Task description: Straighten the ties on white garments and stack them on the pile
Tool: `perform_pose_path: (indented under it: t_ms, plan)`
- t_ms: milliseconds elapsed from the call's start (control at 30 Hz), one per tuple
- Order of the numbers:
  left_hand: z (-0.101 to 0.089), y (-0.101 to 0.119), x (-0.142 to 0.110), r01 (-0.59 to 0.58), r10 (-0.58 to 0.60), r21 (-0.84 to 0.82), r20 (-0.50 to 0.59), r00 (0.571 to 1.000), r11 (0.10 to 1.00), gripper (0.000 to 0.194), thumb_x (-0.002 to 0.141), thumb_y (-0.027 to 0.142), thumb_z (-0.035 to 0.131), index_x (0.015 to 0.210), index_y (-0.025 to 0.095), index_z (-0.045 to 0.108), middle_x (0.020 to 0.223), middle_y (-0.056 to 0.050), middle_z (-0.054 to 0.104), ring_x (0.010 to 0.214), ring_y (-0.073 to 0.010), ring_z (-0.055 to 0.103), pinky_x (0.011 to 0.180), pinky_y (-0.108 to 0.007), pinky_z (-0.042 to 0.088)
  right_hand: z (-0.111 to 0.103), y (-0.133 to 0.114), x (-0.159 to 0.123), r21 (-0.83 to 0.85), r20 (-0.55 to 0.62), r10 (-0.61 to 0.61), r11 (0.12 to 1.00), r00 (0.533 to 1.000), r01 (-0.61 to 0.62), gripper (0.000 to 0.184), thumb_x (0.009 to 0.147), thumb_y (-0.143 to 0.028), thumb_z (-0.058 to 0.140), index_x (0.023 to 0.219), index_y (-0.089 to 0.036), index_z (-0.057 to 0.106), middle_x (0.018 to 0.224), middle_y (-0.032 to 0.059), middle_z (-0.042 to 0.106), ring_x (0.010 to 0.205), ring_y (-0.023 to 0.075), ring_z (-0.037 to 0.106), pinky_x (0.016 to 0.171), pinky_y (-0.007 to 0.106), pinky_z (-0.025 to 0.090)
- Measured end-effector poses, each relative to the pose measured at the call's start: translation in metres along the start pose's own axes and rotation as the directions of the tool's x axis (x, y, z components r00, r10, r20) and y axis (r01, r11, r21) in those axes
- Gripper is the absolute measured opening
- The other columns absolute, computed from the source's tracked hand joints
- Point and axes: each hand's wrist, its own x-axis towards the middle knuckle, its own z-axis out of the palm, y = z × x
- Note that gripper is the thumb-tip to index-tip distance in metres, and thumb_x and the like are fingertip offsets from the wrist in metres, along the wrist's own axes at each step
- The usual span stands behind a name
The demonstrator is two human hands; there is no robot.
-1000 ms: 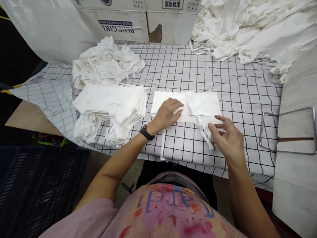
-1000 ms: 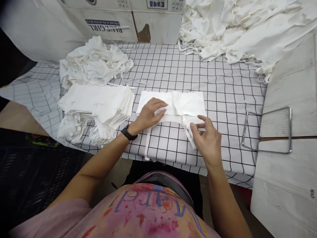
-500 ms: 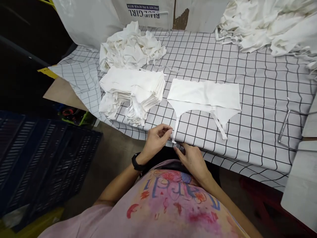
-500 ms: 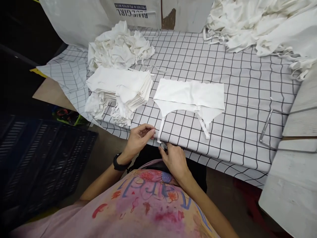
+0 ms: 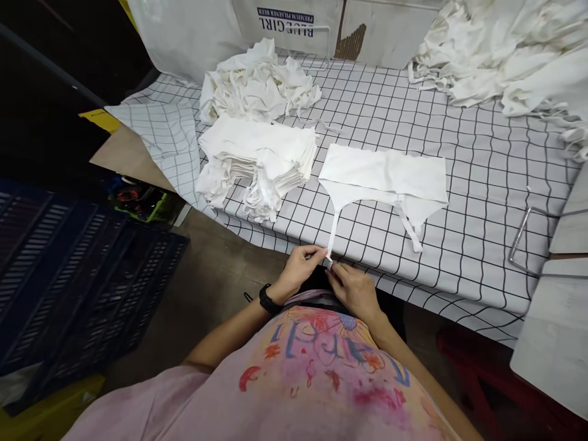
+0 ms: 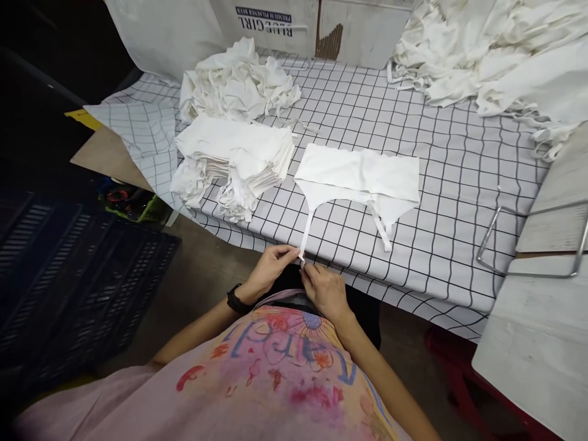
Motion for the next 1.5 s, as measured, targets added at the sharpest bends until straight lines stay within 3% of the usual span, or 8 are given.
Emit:
perform_pose_path:
  t_ms: [200, 533, 833, 967, 1133, 1300, 1400, 1500]
  plan:
    - [0.008, 0.013, 0.002, 0.223, -0.222, -0.242, 0.033, 0.975, 0.944, 0.041, 0.076, 0.055, 0.080, 0.076, 0.014, 0.079, 0.083, -0.008, 0.075, 0.083, -0.0180, 0.067, 0.069, -0.026, 0.053, -0.025, -0.005, -0.010, -0.265, -0.250, -0.350, 0.921, 0.903, 0.284, 0.015, 0.097, -0.013, 0.060, 0.098, -0.019, 0.073, 0.094, 0.0099, 0.074, 0.087, 0.0226, 0.065, 0.082, 0.037, 0.050]
    - [0.023, 0.023, 0.006, 0.197, -0.209, -0.368, 0.007, 0.978, 0.909, 0.034, 0.065, 0.045, 0.088, 0.066, 0.013, 0.076, 0.074, -0.006, 0.071, 0.073, -0.0135, 0.064, 0.066, -0.025, 0.052, -0.046, 0.002, -0.027, -0.201, -0.261, -0.474, 0.879, 0.841, 0.432, 0.061, 0.093, 0.003, 0.058, 0.151, -0.017, 0.051, 0.100, 0.0124, 0.073, 0.084, 0.0211, 0.065, 0.074, 0.034, 0.050]
    - [0.021, 0.022, 0.002, 0.220, -0.227, -0.440, 0.037, 0.973, 0.871, 0.032, 0.071, 0.044, 0.086, 0.076, 0.013, 0.078, 0.083, -0.009, 0.077, 0.071, -0.0139, 0.067, 0.073, -0.029, 0.056, -0.079, -0.007, -0.050, -0.063, -0.144, -0.370, 0.929, 0.918, 0.364, 0.063, 0.097, -0.003, 0.056, 0.157, -0.022, 0.045, 0.096, 0.0102, 0.072, 0.081, 0.0216, 0.065, 0.077, 0.037, 0.054]
    - [0.020, 0.022, 0.001, 0.222, -0.215, -0.438, 0.066, 0.974, 0.871, 0.033, 0.073, 0.044, 0.085, 0.078, 0.013, 0.079, 0.086, -0.010, 0.077, 0.074, -0.0145, 0.069, 0.076, -0.029, 0.058, -0.089, -0.006, -0.059, -0.073, -0.276, -0.322, 0.946, 0.906, 0.315, 0.056, 0.093, -0.002, 0.063, 0.144, -0.024, 0.059, 0.099, 0.0101, 0.076, 0.080, 0.0229, 0.069, 0.072, 0.038, 0.055]
    - [0.020, 0.022, 0.001, 0.232, -0.202, -0.373, 0.117, 0.972, 0.898, 0.039, 0.074, 0.051, 0.085, 0.077, 0.013, 0.077, 0.086, -0.010, 0.077, 0.070, -0.0144, 0.068, 0.071, -0.029, 0.057, -0.089, -0.019, -0.042, 0.222, -0.390, -0.158, 0.940, 0.907, 0.259, 0.039, 0.091, -0.005, 0.066, 0.119, -0.031, 0.074, 0.103, 0.0060, 0.077, 0.090, 0.0221, 0.073, 0.076, 0.038, 0.060]
    - [0.016, 0.023, 0.001, 0.124, -0.115, -0.115, 0.079, 0.990, 0.986, 0.046, 0.083, 0.058, 0.076, 0.069, 0.014, 0.072, 0.068, -0.006, 0.069, 0.063, -0.0150, 0.063, 0.063, -0.028, 0.052, -0.090, -0.039, -0.008, 0.574, -0.237, 0.099, 0.817, 0.967, 0.058, 0.016, 0.098, -0.020, 0.064, 0.104, -0.026, 0.077, 0.096, 0.0056, 0.080, 0.089, 0.0220, 0.075, 0.080, 0.038, 0.062]
    - [0.012, 0.032, -0.005, -0.157, 0.167, 0.184, -0.038, 0.985, 0.970, 0.042, 0.094, 0.053, 0.065, 0.075, 0.016, 0.072, 0.074, -0.005, 0.069, 0.071, -0.0162, 0.063, 0.071, -0.029, 0.051, -0.089, -0.041, 0.008, 0.768, -0.055, 0.317, 0.619, 0.947, -0.163, 0.018, 0.095, -0.032, 0.071, 0.111, -0.023, 0.074, 0.093, 0.0054, 0.080, 0.086, 0.0206, 0.076, 0.080, 0.036, 0.062]
    - [0.010, 0.047, -0.012, -0.367, 0.369, 0.225, 0.035, 0.929, 0.903, 0.036, 0.104, 0.046, 0.050, 0.097, 0.020, 0.074, 0.102, -0.008, 0.074, 0.097, -0.0198, 0.067, 0.090, -0.033, 0.052, -0.088, -0.035, 0.023, 0.877, 0.050, 0.401, 0.420, 0.915, -0.232, 0.026, 0.087, -0.038, 0.080, 0.106, -0.021, 0.072, 0.088, 0.0043, 0.080, 0.080, 0.0184, 0.075, 0.079, 0.034, 0.062]
